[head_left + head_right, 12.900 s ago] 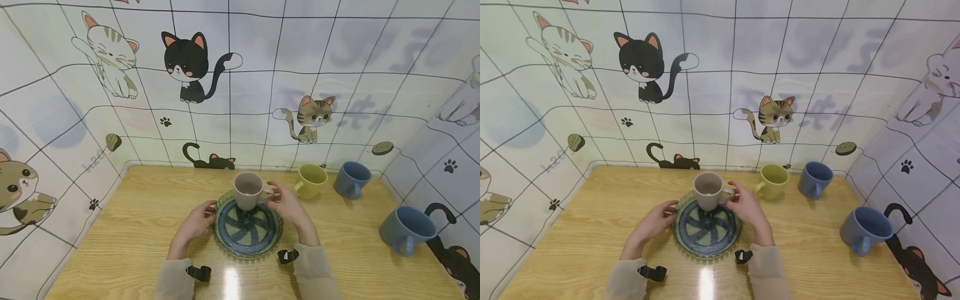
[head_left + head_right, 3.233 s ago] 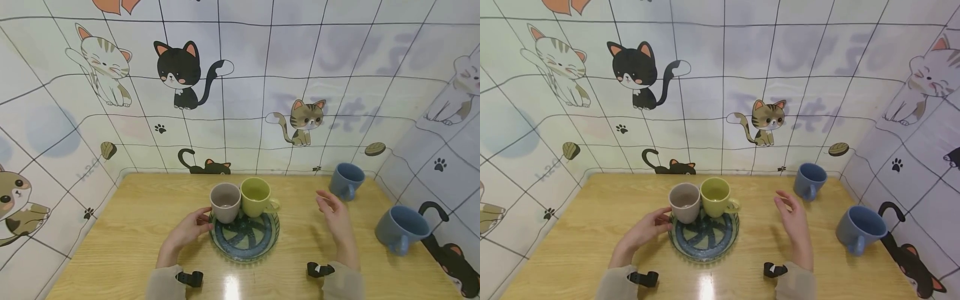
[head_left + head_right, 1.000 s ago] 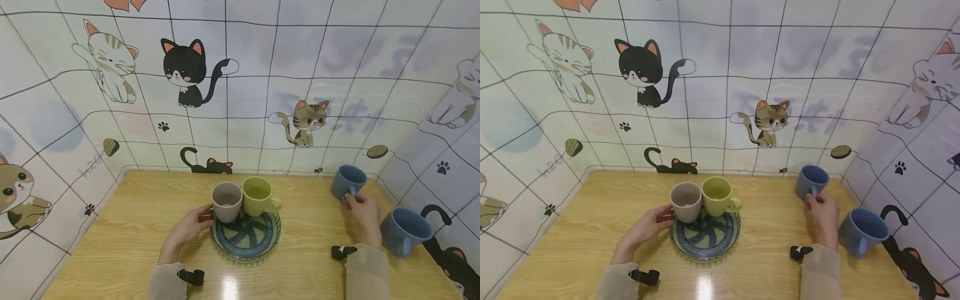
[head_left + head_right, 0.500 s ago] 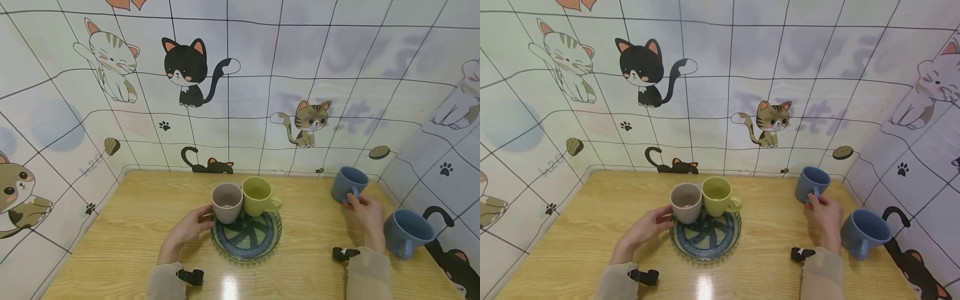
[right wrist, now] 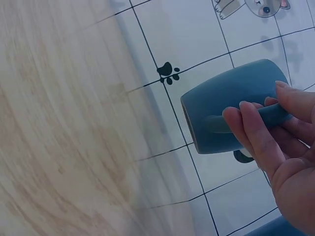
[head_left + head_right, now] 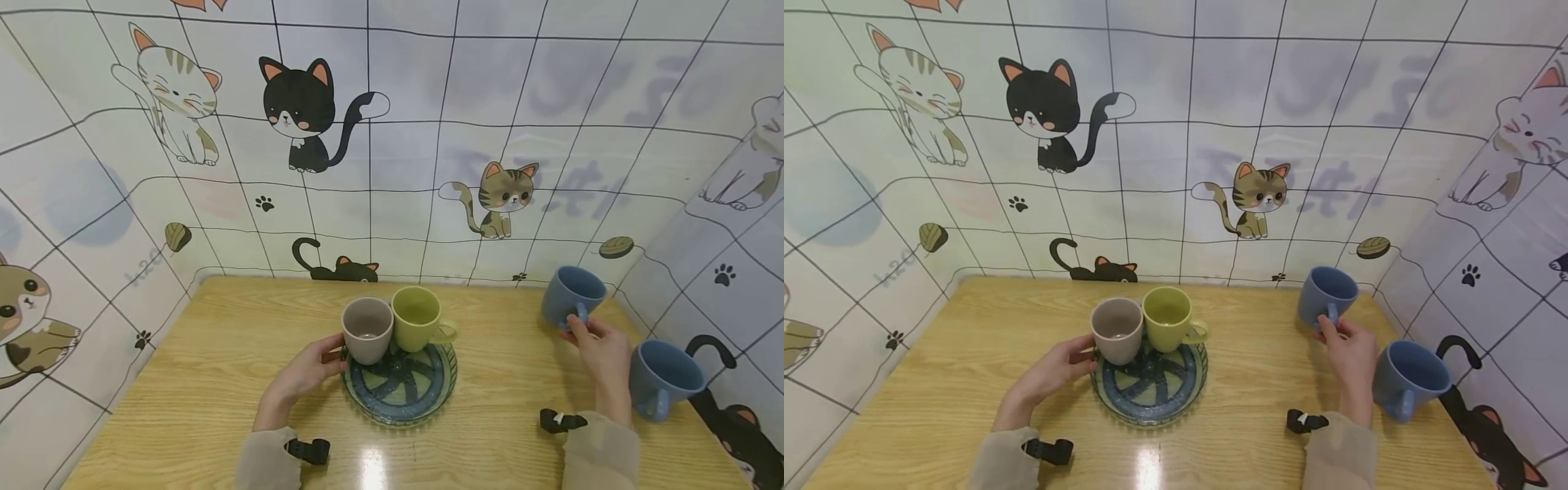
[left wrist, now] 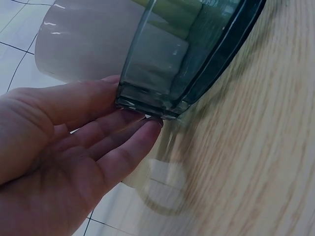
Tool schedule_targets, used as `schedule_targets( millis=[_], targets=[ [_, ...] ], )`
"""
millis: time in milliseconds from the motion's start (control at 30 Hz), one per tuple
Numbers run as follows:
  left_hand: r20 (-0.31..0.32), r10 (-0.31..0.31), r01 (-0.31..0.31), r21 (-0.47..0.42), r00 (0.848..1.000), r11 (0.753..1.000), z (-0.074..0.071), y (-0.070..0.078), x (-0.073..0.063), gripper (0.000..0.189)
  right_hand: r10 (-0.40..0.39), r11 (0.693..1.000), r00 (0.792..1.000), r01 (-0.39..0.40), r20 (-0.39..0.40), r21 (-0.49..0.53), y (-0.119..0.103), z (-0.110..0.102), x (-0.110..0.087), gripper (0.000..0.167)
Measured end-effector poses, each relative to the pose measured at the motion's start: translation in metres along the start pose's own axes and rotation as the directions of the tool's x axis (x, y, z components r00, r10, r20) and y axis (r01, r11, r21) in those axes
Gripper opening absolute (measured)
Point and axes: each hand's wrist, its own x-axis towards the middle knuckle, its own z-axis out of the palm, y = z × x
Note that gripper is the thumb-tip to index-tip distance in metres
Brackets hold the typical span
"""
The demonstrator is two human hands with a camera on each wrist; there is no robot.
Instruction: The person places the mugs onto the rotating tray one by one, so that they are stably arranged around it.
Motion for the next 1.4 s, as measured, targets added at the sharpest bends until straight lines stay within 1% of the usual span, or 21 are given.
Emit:
schedule_targets(
  millis=[167,300,400,500,567,633,767,867,1000,1067,1167,1233,1333,1400],
  targets=[
    [0.005,0.006,-0.006,-0.006,1.0,1.0,-0.001,0.0,0.001,0.058,-0.017,1.0,1.0,0.017,-0.008,-0.017,-0.008,-0.001,-0.011,0.063],
    [-0.007,-0.009,0.009,-0.009,1.0,1.0,-0.001,-0.001,0.001,0.058,-0.051,0.998,0.999,0.05,-0.008,-0.036,-0.013,0.001,-0.021,0.059],
    [-0.012,-0.012,0.011,-0.018,1.0,1.0,0.0,-0.002,0.001,0.058,-0.079,0.991,0.997,0.077,-0.01,-0.108,-0.017,0.003,-0.032,0.056],
    [-0.002,-0.003,0.003,-0.029,1.0,1.0,0.0,-0.002,0.0,0.056,-0.109,0.973,0.994,0.103,-0.016,-0.207,-0.016,0.006,-0.047,0.054],
    [-0.002,-0.005,0.005,-0.031,1.0,1.0,-0.001,-0.002,0.0,0.056,-0.123,0.961,0.992,0.115,-0.017,-0.25,-0.016,0.009,-0.055,0.052],
    [-0.011,-0.007,0.006,-0.024,1.0,1.0,-0.002,-0.002,0.0,0.055,-0.126,0.96,0.992,0.121,-0.003,-0.253,-0.015,0.013,-0.062,0.052],
    [-0.028,-0.002,0.002,-0.011,1.0,1.0,-0.004,-0.003,-0.002,0.053,-0.116,0.974,0.992,0.122,0.044,-0.192,-0.017,0.021,-0.072,0.052],
    [-0.014,0.009,-0.01,-0.025,1.0,1.0,-0.004,-0.002,-0.002,0.053,-0.126,0.977,0.991,0.131,0.042,-0.166,-0.021,0.024,-0.079,0.051],
    [-0.001,0.012,-0.012,-0.046,1.0,0.999,-0.001,-0.001,0.001,0.052,-0.142,0.976,0.989,0.146,0.035,-0.164,-0.028,0.024,-0.088,0.05],
    [-0.005,0.009,-0.01,-0.045,1.0,0.999,0.0,-0.002,0.002,0.05,-0.15,0.981,0.987,0.155,0.049,-0.116,-0.032,0.026,-0.093,0.047],
    [-0.01,0.007,-0.008,-0.051,1.0,0.999,0.001,-0.003,0.002,0.048,-0.194,0.979,0.98,0.196,0.052,-0.05,-0.036,0.033,-0.101,0.039],
    [-0.014,0.004,-0.005,-0.051,1.0,0.999,-0.001,-0.004,0.001,0.048,-0.228,0.973,0.973,0.229,0.038,-0.018,-0.038,0.04,-0.106,0.033],
    [-0.025,0.005,-0.006,-0.058,1.0,0.998,-0.004,-0.004,0.0,0.048,-0.27,0.963,0.963,0.27,0.03,-0.017,-0.041,0.05,-0.113,0.026],
    [-0.034,-0.001,-0.001,-0.063,0.999,0.998,-0.006,-0.003,-0.001,0.047,-0.296,0.955,0.955,0.295,0.036,0.009,-0.043,0.057,-0.118,0.021]
  ],
)
